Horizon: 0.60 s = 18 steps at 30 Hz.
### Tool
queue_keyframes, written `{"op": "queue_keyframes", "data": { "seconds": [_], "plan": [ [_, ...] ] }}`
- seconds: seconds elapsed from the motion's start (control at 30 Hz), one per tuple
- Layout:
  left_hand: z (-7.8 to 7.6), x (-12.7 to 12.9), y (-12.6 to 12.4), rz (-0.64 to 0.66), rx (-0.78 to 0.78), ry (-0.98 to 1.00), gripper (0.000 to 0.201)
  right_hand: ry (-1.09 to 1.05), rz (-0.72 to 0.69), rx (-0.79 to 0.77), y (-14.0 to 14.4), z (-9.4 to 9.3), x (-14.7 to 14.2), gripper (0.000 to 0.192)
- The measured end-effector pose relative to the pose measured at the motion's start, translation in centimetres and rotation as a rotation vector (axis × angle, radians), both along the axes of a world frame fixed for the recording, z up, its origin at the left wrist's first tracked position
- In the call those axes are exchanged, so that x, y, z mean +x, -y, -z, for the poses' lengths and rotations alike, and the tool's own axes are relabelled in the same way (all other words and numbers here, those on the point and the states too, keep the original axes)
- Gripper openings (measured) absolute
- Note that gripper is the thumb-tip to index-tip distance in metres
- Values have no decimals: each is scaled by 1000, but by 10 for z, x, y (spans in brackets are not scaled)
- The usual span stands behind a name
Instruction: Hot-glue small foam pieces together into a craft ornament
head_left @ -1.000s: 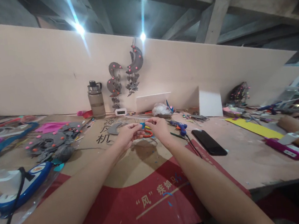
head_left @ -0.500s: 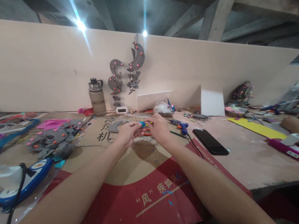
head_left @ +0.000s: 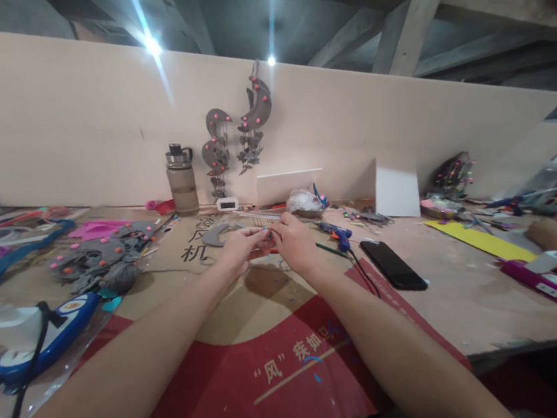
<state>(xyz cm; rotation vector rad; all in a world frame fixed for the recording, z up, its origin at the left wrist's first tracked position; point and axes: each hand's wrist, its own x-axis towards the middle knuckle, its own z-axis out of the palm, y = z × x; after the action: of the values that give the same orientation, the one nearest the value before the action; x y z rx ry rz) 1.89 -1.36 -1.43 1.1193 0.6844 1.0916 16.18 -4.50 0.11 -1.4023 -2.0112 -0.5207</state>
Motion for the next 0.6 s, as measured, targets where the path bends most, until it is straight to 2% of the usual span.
{"op": "queue_keyframes", "data": {
  "seconds": [0.2,0.37,0.43,0.53,0.6],
  "plan": [
    [-1,2,1,-104,-11,-44,18,-4,-49,-7,0,4,-2,24],
    [4,-4,-5,-179,82,-121,19,-255,-54,-57,-5,-4,-5,25],
    [8,-9,-11,-244,140,-205,20,-314,12,-109,-10,-15,2,32],
    [16,-16,-20,-260,180,-283,21,-272,176,-225,-19,-32,31,35],
    [19,-17,-24,-251,174,-278,20,-178,381,-288,-21,-38,58,38]
  ]
}}
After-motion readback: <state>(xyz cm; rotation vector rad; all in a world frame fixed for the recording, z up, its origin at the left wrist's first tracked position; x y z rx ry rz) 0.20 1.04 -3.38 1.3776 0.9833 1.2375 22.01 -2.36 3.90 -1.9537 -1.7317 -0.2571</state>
